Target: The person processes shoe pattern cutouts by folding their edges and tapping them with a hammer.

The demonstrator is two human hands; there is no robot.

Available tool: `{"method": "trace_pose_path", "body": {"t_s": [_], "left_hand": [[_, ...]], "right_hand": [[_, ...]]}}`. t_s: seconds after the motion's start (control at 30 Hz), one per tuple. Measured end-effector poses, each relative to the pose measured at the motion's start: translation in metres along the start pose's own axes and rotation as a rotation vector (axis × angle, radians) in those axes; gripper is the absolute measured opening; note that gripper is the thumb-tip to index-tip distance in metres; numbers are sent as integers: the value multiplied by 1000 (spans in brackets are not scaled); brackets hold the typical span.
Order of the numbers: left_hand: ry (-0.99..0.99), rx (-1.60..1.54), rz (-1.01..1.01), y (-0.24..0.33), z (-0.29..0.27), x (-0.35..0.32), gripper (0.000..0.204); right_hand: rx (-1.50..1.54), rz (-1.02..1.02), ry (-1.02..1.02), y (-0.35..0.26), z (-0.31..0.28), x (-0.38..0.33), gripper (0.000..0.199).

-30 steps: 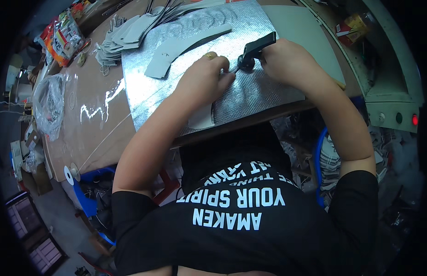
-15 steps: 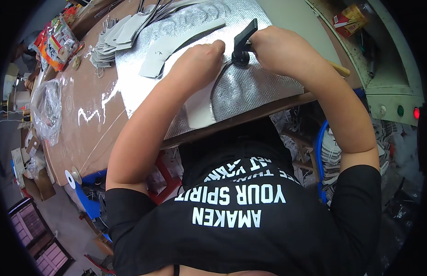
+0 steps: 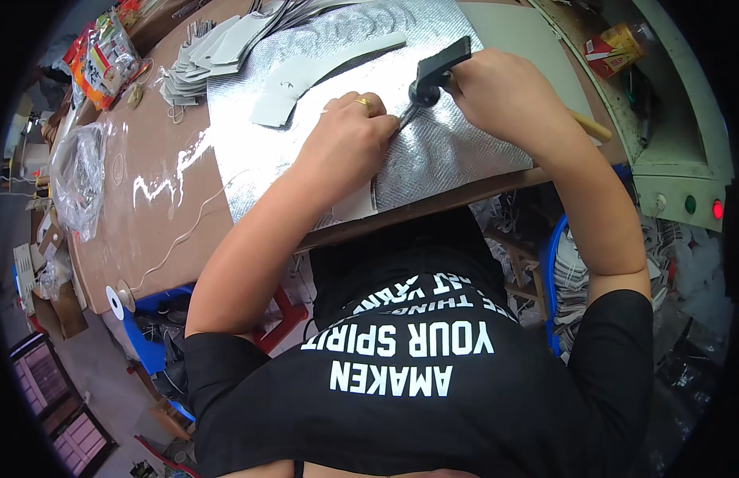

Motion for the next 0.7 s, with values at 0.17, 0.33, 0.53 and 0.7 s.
{"method": "trace_pose_path", "body": {"t_s": [0.17,0.33,0.53,0.7], "left_hand": [[-58,9,49,-4,-5,3,12],[-168,-277,-145,-16,-17,2,10],[-145,-129,-29,-18,-25,-8,13],[-152,-69,62,-14,-26,-22,15]], "right_hand": [[65,-104,-90,-14,-2,0,22],[10,-109,-88,-12,-1,1,23],[-4,-142,-91,-24,2,-2,21],[18,-193,-58,-33,-14,2,21]]}}
Point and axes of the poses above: each hand's wrist, its own x-axis towards the middle knuckle, its own z-axis out of the palm, y = z × x, the point moved 1 cm from there along x, towards the middle knuckle, and after that the axes turned 10 degrees about -x, right-handed, at the moved point
